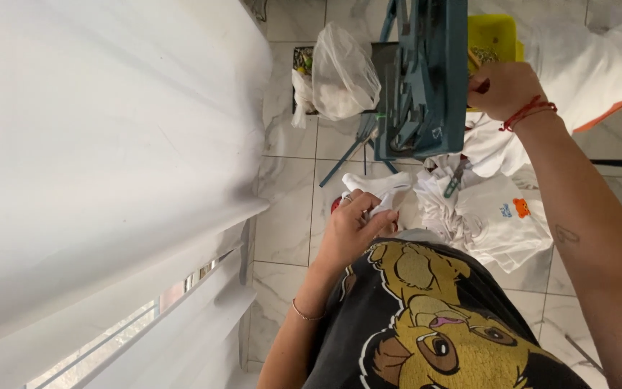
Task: Attaching metal snaps to fabric garments using a manual hand press machine.
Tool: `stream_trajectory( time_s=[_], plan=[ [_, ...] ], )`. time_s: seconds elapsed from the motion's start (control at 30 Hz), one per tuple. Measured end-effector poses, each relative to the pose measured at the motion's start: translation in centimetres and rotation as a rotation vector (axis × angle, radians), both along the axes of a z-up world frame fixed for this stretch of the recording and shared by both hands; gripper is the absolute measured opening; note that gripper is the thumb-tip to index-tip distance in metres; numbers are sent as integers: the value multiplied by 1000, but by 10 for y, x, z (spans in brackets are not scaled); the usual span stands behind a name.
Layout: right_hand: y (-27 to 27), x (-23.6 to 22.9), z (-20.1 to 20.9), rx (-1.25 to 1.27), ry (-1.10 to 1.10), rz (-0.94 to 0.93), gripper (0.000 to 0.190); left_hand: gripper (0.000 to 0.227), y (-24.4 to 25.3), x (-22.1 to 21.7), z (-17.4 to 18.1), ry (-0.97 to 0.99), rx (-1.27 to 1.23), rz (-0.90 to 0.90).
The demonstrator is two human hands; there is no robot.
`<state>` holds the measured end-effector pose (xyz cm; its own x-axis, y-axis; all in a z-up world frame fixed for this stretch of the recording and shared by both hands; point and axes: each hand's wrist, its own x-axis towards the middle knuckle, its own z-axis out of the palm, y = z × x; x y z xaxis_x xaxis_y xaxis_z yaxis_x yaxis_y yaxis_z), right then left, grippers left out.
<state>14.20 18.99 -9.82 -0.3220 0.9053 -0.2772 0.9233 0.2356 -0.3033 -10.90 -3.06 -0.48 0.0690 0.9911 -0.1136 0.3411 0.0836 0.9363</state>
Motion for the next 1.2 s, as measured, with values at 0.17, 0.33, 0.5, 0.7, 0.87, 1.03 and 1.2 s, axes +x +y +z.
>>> stream_trajectory(
  time_s=[0.17,0.33,0.5,0.7,0.87,1.03,1.2],
  plan=[
    [0,4,-6,50,19,0,19,21,1,0,-2,-45,-36,-24],
    [-36,-9,20,149,162,-8,14,23,1,1,-11,-25,-27,-53],
    [-92,-86,74,59,516,-139,14,20,3,-1,-25,-154,-30,91],
    [-126,-108,37,347,546,-33,16,21,-3,-8,-39,-196,-160,104],
    [-124,-113,32,455,512,50,12,23,2,-9,-39,-206,-145,110],
    [-126,-115,44,439,507,52,9,23,9,-13,-36,-232,-150,119],
    [-125,-98,26,420,488,8,6,21,18,-18,-42,-307,-137,20]
  ],
)
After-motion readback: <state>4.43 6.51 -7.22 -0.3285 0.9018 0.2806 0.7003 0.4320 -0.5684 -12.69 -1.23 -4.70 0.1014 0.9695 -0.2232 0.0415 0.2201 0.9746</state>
